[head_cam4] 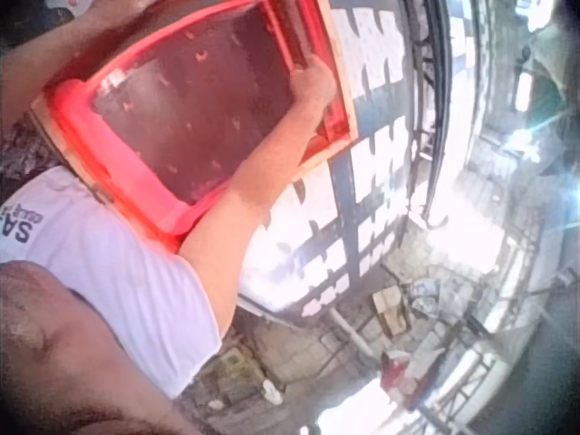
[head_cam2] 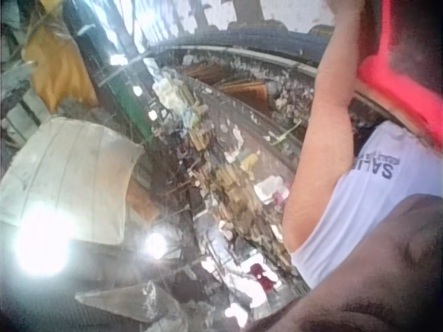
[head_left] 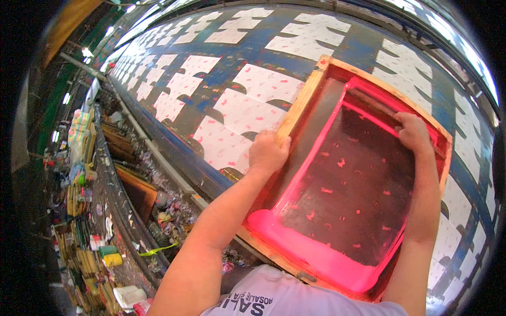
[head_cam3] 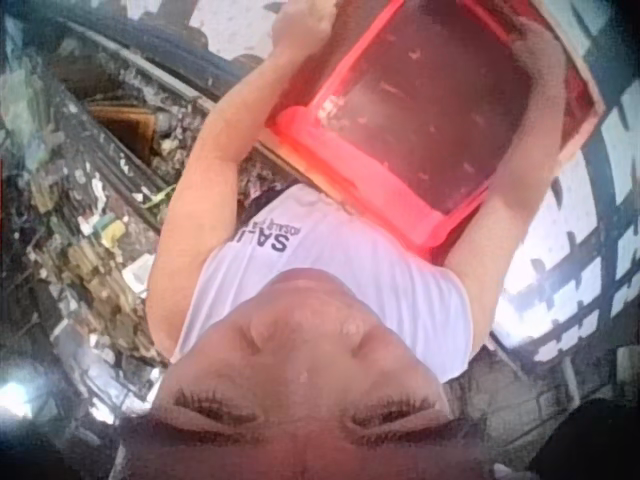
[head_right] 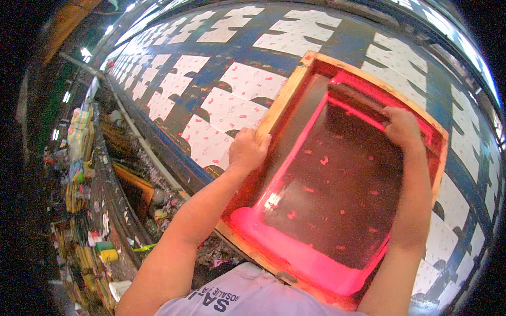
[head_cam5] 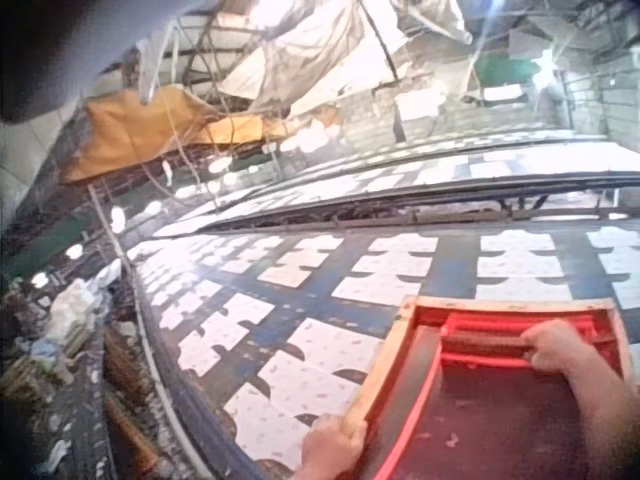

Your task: The person pours pink ink into a screen printing frame and uses a squeegee to spread the ink evenly across the mesh. The person repeatedly pulls the squeegee across the frame to coat the screen with ink.

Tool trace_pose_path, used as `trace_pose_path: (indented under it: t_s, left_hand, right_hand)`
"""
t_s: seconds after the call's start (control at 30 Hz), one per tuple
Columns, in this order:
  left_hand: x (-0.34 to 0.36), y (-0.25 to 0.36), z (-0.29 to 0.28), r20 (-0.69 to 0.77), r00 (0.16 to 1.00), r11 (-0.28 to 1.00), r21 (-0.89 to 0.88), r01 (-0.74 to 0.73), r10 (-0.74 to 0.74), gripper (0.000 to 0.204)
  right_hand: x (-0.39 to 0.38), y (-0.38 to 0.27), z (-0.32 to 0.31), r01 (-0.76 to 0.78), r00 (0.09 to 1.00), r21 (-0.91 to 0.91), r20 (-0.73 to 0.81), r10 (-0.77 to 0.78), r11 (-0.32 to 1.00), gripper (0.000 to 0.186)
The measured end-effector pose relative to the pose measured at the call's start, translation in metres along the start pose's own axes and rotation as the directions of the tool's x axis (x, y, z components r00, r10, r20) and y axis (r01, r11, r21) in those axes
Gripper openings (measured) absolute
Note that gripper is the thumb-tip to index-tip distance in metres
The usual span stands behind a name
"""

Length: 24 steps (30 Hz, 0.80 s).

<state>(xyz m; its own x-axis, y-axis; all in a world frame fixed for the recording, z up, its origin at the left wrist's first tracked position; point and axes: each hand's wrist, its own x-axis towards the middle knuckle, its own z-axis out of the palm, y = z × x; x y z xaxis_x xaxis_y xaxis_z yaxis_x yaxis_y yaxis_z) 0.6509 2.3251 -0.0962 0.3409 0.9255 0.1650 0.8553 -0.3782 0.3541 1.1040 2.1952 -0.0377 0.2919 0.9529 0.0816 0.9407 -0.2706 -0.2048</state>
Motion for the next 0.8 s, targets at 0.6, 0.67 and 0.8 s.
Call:
trace_pose_path:
  t_s: [0.6, 0.67, 0.8]
  left_hand:
    - [-0.004, -0.014, -0.011, 0.131, 0.989, 0.998, -0.022, -0.061, 0.064, 0.056]
    - [-0.001, -0.017, -0.009, 0.169, 0.984, 0.998, -0.019, -0.053, 0.056, 0.061]
    - [0.003, -0.022, -0.007, 0.196, 0.979, 0.996, -0.085, -0.034, 0.05, 0.065]
  right_hand:
    - [-0.342, -0.25, 0.007, 0.037, 0.999, 0.039, 0.028, -0.038, 0.999, 0.027]
    - [-0.367, -0.272, 0.008, 0.022, 0.999, 0.019, 0.038, -0.022, 1.0, 0.03]
    - [-0.395, -0.297, 0.003, -0.021, 1.0, 0.068, 0.01, 0.02, 0.997, 0.041]
